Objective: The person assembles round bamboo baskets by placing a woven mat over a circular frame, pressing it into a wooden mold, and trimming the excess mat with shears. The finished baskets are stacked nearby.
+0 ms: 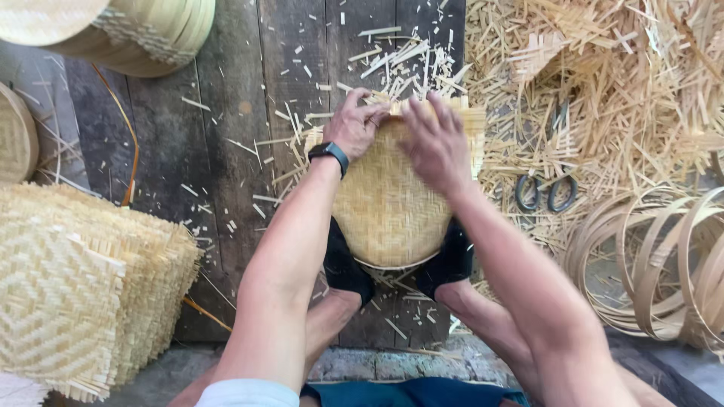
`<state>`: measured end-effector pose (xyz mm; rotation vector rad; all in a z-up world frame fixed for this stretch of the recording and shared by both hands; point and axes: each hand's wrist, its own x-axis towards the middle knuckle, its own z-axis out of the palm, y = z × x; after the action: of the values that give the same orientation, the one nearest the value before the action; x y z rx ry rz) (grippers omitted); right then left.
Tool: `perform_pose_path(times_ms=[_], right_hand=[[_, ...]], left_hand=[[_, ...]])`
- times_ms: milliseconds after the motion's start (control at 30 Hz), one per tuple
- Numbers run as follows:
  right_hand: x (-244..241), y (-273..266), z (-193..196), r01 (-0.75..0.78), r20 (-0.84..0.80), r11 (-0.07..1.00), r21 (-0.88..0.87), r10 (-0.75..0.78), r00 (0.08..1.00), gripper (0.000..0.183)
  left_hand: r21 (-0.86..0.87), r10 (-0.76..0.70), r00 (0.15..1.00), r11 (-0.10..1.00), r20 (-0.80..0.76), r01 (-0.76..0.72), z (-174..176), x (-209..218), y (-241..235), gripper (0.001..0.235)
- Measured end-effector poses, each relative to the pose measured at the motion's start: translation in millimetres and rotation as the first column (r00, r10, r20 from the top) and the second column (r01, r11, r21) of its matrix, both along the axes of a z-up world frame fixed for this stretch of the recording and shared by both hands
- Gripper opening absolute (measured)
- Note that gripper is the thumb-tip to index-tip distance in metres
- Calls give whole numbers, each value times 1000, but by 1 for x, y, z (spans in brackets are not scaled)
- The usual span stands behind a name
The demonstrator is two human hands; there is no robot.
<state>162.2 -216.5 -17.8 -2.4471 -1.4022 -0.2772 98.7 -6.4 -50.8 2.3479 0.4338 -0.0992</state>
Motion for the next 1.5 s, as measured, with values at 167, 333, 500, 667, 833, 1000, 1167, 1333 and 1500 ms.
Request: perform_pose_path(times_ms=[167, 333, 500, 667, 833, 1000, 1167, 1333, 1500], right_hand=[[57, 31, -19, 165, -803, 960, -227, -281, 525, 25], [56, 27, -4, 271, -655, 960, -66, -246, 714, 27], [23, -20, -20, 385, -736, 744, -547, -646, 203, 71], [28, -28, -61, 450, -792, 801, -395, -545, 275, 65], [32, -29, -45, 421, -814, 793, -440, -550, 185, 64], [16, 2, -11, 705, -349, 708, 30, -654, 671, 54], [26, 90, -4, 124, -806, 979, -161, -202, 557, 58], [31, 118, 11, -140, -600, 742, -656, -400, 693, 77], [32, 122, 6, -111, -584, 739, -665, -421, 695, 81]], left_hand=[[-106, -3, 876, 993, -482, -55, -24, 12, 1, 37], [-271, 13, 921, 954, -389, -128, -57, 19, 9, 40], [-397, 44, 965, 906, -258, -147, -77, 20, 14, 33], [-405, 39, 953, 900, -301, -164, -76, 18, 18, 36], [-442, 85, 932, 862, -353, -246, -63, 14, 13, 30], [-510, 195, 963, 818, -188, -265, -65, 11, 17, 35], [-195, 465, 847, 884, 256, -426, -42, -19, 2, 46], [267, 667, 744, 722, -26, -638, -19, -87, -18, 69], [101, 570, 690, 798, -447, -594, -50, -93, -9, 99]])
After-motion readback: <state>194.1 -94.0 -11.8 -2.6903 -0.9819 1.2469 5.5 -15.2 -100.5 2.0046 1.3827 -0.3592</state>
